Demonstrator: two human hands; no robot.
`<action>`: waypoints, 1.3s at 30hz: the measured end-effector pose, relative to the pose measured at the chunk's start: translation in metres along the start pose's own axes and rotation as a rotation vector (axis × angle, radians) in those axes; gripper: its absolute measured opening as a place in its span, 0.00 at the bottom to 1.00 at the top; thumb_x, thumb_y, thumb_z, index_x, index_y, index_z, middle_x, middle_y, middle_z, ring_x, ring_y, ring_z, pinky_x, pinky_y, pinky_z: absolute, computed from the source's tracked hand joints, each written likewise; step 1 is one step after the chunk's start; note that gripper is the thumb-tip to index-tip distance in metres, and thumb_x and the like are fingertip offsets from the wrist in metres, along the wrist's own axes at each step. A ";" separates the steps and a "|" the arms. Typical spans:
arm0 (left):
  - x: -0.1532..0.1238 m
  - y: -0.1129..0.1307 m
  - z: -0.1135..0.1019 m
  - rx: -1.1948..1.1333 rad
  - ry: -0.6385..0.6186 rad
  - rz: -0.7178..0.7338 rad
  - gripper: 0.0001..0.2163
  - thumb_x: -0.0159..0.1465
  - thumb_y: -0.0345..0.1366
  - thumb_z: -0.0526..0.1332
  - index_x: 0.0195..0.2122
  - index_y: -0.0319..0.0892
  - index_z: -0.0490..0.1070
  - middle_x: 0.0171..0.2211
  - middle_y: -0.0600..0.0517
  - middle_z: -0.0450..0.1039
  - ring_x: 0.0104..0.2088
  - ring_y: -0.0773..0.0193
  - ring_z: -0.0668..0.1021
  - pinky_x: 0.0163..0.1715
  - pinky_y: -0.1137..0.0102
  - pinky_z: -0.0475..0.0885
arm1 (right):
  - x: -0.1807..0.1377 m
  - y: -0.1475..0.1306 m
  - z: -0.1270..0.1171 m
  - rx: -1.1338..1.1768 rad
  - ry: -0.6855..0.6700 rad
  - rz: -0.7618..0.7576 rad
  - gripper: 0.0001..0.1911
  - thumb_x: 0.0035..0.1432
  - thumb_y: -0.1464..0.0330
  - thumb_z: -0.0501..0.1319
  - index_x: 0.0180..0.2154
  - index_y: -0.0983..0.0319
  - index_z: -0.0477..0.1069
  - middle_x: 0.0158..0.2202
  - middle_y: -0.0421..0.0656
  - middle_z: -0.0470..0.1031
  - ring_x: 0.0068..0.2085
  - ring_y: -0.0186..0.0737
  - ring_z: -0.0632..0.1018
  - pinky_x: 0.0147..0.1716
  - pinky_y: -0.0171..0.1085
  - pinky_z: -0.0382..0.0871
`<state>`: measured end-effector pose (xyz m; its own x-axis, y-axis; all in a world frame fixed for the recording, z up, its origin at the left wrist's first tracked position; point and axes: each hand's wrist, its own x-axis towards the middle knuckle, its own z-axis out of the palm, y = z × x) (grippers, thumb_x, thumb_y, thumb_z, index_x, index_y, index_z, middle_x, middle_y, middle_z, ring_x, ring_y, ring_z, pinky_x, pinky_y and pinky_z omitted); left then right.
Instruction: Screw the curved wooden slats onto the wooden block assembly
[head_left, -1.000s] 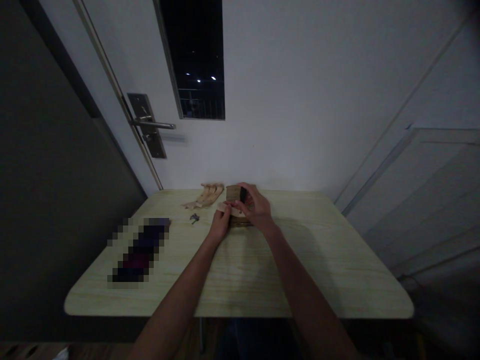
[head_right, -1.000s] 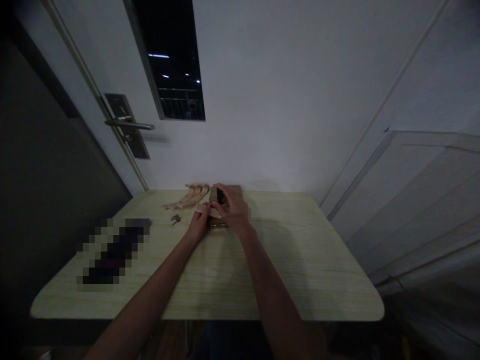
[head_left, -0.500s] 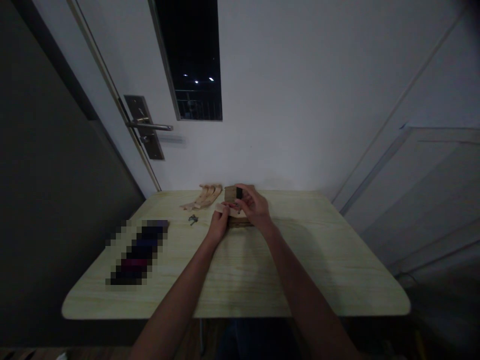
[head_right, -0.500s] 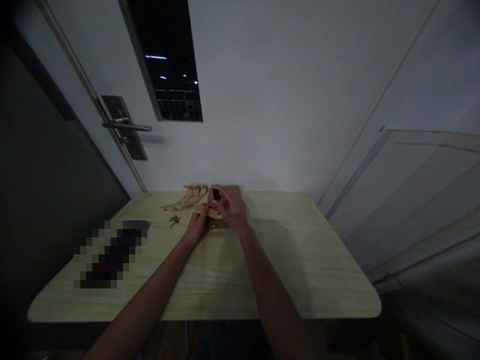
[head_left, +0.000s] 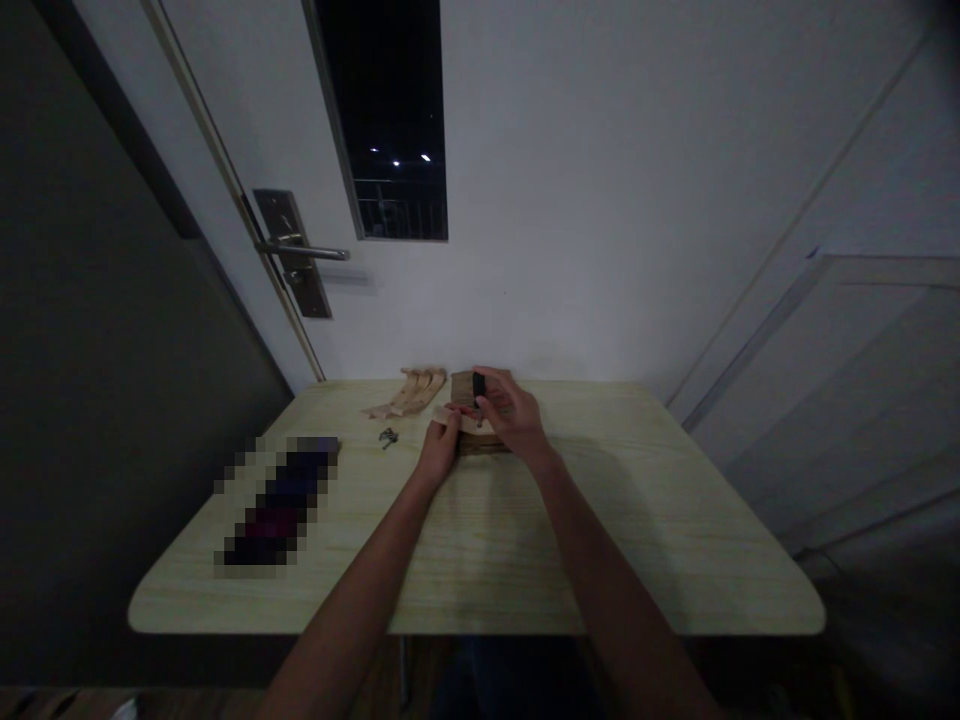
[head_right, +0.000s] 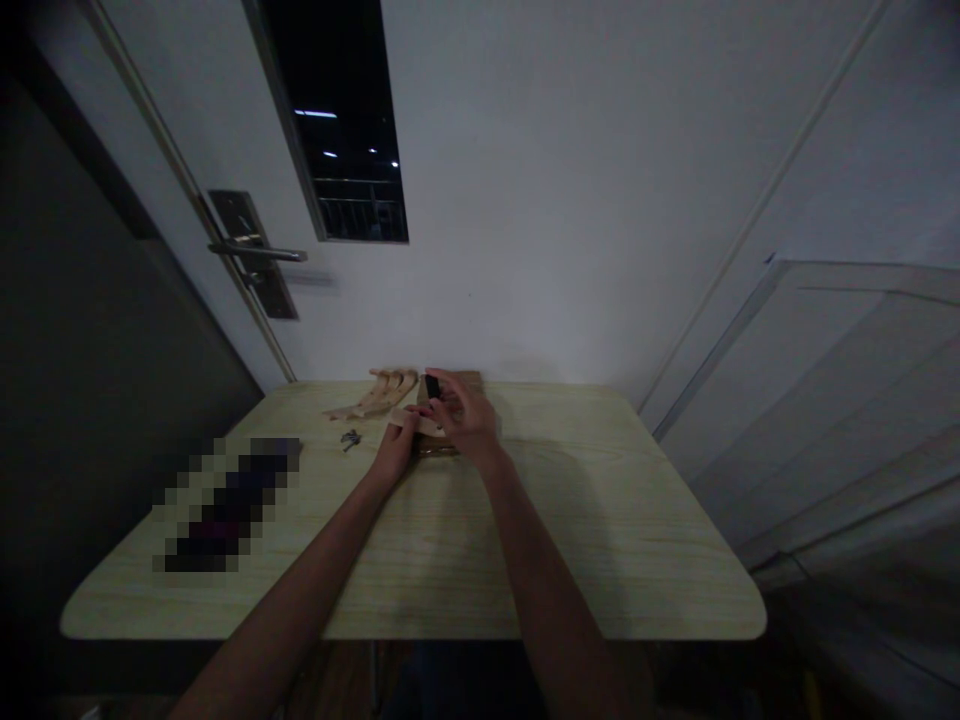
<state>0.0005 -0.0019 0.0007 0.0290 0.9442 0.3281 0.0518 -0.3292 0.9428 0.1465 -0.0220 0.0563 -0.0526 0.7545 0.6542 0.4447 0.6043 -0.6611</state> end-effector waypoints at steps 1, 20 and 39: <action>0.000 0.000 0.000 -0.003 -0.001 -0.002 0.17 0.63 0.51 0.55 0.34 0.41 0.73 0.36 0.49 0.76 0.40 0.59 0.76 0.46 0.66 0.69 | 0.000 0.001 0.000 -0.009 0.005 0.001 0.20 0.62 0.62 0.58 0.55 0.54 0.69 0.44 0.42 0.78 0.39 0.39 0.80 0.38 0.38 0.76; -0.001 0.002 0.002 -0.031 0.022 -0.035 0.16 0.63 0.49 0.56 0.34 0.41 0.73 0.35 0.50 0.77 0.39 0.60 0.76 0.45 0.68 0.70 | -0.001 -0.001 0.004 -0.060 0.042 0.020 0.20 0.60 0.63 0.60 0.54 0.53 0.68 0.44 0.42 0.79 0.38 0.40 0.80 0.37 0.39 0.76; -0.002 0.007 0.002 -0.051 0.012 -0.029 0.17 0.62 0.51 0.57 0.33 0.42 0.72 0.34 0.49 0.76 0.40 0.59 0.76 0.47 0.65 0.70 | 0.000 0.000 0.004 -0.060 0.052 0.018 0.20 0.57 0.62 0.63 0.52 0.52 0.69 0.40 0.40 0.79 0.35 0.38 0.79 0.36 0.38 0.76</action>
<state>0.0027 -0.0056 0.0064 0.0166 0.9534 0.3012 0.0011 -0.3013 0.9535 0.1433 -0.0215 0.0549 0.0013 0.7496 0.6619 0.4977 0.5736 -0.6506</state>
